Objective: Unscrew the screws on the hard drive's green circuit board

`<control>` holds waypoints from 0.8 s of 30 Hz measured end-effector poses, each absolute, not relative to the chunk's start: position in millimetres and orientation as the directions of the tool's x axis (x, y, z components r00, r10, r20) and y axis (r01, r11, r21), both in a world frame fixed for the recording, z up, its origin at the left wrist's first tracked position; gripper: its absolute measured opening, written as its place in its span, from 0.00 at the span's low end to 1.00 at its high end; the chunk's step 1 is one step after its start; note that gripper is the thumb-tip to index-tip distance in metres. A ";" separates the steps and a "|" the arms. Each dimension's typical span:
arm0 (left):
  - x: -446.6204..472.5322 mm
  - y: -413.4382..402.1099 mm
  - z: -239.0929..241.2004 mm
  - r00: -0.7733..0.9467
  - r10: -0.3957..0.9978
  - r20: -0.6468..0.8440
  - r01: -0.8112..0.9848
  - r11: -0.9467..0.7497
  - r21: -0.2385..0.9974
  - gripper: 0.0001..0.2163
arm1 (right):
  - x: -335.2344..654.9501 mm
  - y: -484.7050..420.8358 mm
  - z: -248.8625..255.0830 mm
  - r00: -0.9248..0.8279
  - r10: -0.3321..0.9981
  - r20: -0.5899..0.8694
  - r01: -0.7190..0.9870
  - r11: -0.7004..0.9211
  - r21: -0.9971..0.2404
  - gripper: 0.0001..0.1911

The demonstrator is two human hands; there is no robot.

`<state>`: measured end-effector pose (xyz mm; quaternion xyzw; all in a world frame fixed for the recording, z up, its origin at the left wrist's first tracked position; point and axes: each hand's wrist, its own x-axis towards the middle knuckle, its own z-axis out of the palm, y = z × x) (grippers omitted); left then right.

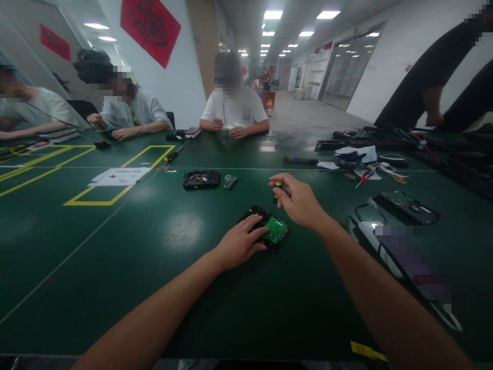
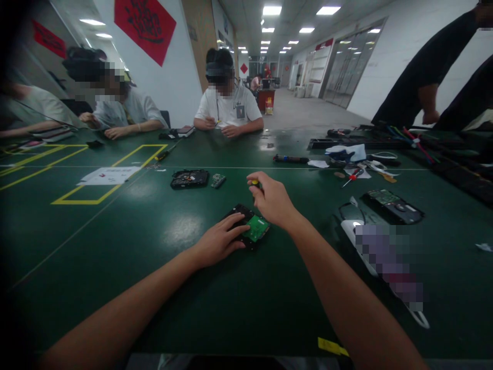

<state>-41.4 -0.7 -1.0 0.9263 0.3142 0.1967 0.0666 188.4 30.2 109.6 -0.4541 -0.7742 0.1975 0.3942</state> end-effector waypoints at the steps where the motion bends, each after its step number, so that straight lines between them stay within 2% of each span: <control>1: -41.3 -0.7 -0.9 0.725 0.610 0.321 0.558 -0.792 0.246 0.23 | 187.6 30.0 109.4 -0.273 0.863 0.425 0.545 0.502 -0.671 0.12; 7: -41.4 -1.2 0.4 0.730 0.608 0.312 0.562 -0.794 0.234 0.23 | 186.4 30.7 109.9 -0.288 0.820 0.494 0.602 0.556 -0.572 0.08; 14: -40.9 -1.7 1.9 0.728 0.613 0.307 0.565 -0.790 0.240 0.23 | 190.8 31.6 110.9 -0.219 0.878 0.425 0.591 0.466 -0.658 0.11; 18: -41.0 -1.4 1.1 0.729 0.612 0.308 0.564 -0.791 0.238 0.23 | 192.2 31.3 110.2 -0.226 0.871 0.436 0.609 0.476 -0.635 0.10; 24: -41.5 -0.9 -0.7 0.723 0.610 0.323 0.556 -0.792 0.250 0.23 | 194.1 33.9 108.1 -0.311 0.823 0.475 0.582 0.560 -0.589 0.14</control>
